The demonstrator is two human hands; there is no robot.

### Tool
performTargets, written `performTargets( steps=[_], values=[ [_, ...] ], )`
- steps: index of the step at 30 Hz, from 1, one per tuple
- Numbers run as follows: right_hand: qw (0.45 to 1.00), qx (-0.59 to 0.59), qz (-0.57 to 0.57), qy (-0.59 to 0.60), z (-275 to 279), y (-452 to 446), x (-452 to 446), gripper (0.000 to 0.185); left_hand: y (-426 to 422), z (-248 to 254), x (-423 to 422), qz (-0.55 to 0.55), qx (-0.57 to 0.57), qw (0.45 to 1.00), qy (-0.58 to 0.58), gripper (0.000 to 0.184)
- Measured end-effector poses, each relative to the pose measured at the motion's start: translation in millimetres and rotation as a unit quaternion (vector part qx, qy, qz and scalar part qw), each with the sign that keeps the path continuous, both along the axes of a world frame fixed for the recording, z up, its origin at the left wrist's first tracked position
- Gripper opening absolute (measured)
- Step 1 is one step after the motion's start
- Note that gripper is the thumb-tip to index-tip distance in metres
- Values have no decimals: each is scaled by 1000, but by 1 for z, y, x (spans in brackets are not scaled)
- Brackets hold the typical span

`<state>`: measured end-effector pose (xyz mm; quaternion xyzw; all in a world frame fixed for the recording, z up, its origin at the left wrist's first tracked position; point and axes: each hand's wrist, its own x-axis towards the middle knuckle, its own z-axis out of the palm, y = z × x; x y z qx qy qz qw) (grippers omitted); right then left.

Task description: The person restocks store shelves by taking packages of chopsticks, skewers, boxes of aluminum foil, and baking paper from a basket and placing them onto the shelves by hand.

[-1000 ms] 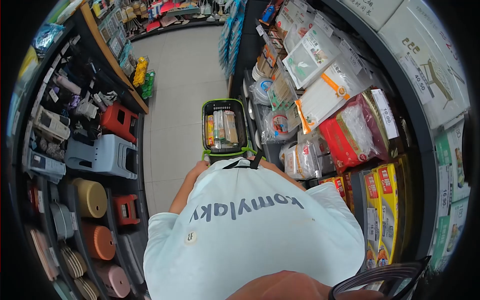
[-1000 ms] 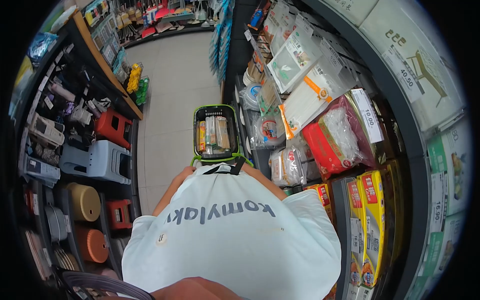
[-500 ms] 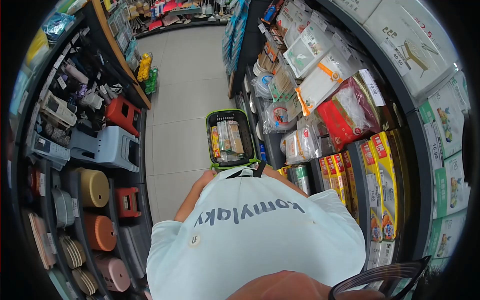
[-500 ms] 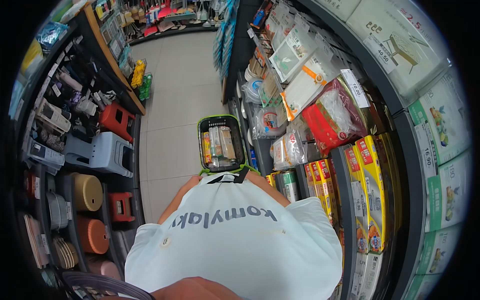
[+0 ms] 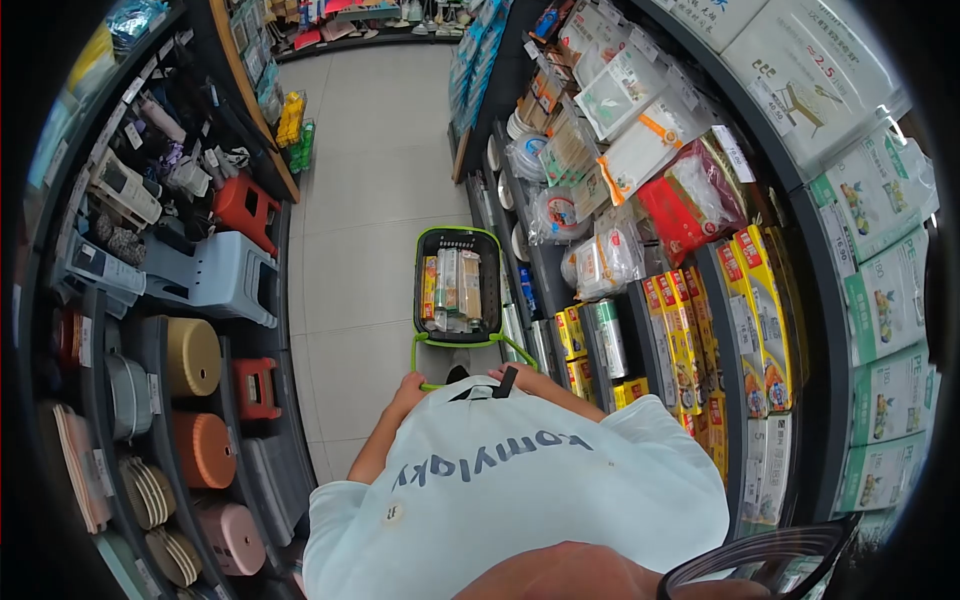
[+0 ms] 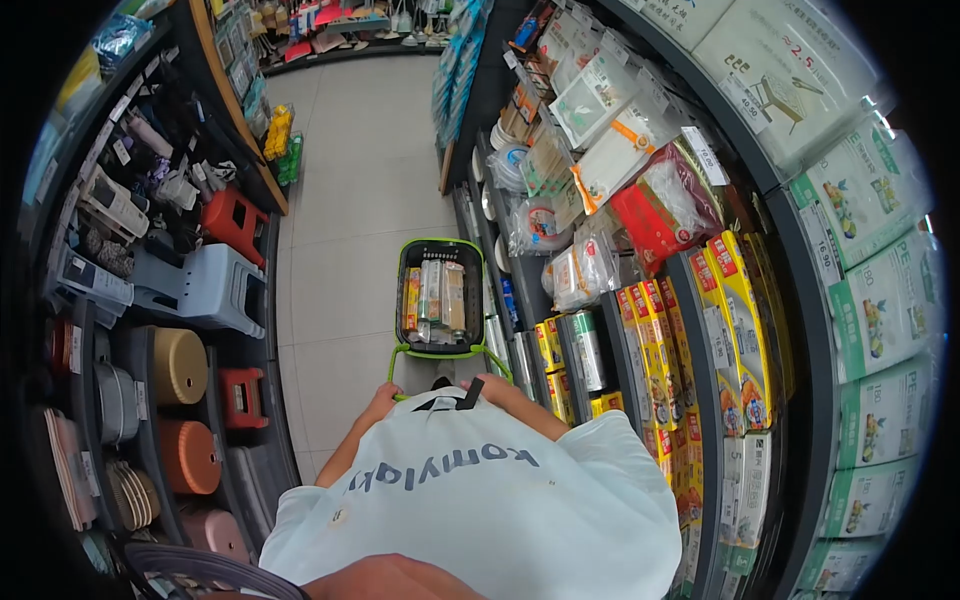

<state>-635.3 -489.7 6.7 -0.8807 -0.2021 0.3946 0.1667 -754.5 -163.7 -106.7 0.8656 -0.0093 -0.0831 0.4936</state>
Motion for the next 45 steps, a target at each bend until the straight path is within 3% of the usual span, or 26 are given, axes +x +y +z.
performTargets(
  steps=[7,9,11,20,23,26,28,31,36,38,42,45],
  values=[
    [1000,-13,-16,-16,-10,20,-85,60,5,52,-82,32,31,996,81,48],
    [1000,-8,-20,-5,-6,23,-97,59,5,57,-98,58,28,998,23,47],
    [999,-15,-30,-1,19,35,-107,58,9,50,-109,65,31,997,28,48],
    [997,74,13,27,-63,10,-152,55,26,42,-134,15,42,994,95,47],
    [993,109,16,34,-51,-5,-167,51,19,24,-143,0,49,994,96,45],
    [991,120,10,61,-41,-25,-179,42,1,24,-156,-16,73,993,94,46],
    [990,131,60,-7,-39,-43,-193,40,-17,24,-169,-18,84,991,106,47],
    [993,78,79,-35,-34,-75,-216,36,-56,17,-191,-4,106,989,100,48],
    [992,-1,91,-92,-45,-140,-263,30,-132,-1,-244,-38,136,970,198,43],
    [992,-10,69,-103,-67,-168,-284,37,-155,-18,-267,-56,126,971,195,41],
    [994,-10,38,-100,-53,-206,-332,44,-198,-44,-328,-51,101,981,158,38],
    [996,-11,31,-86,-54,-225,-369,48,-222,12,-361,-29,122,975,184,39]
  ],
)
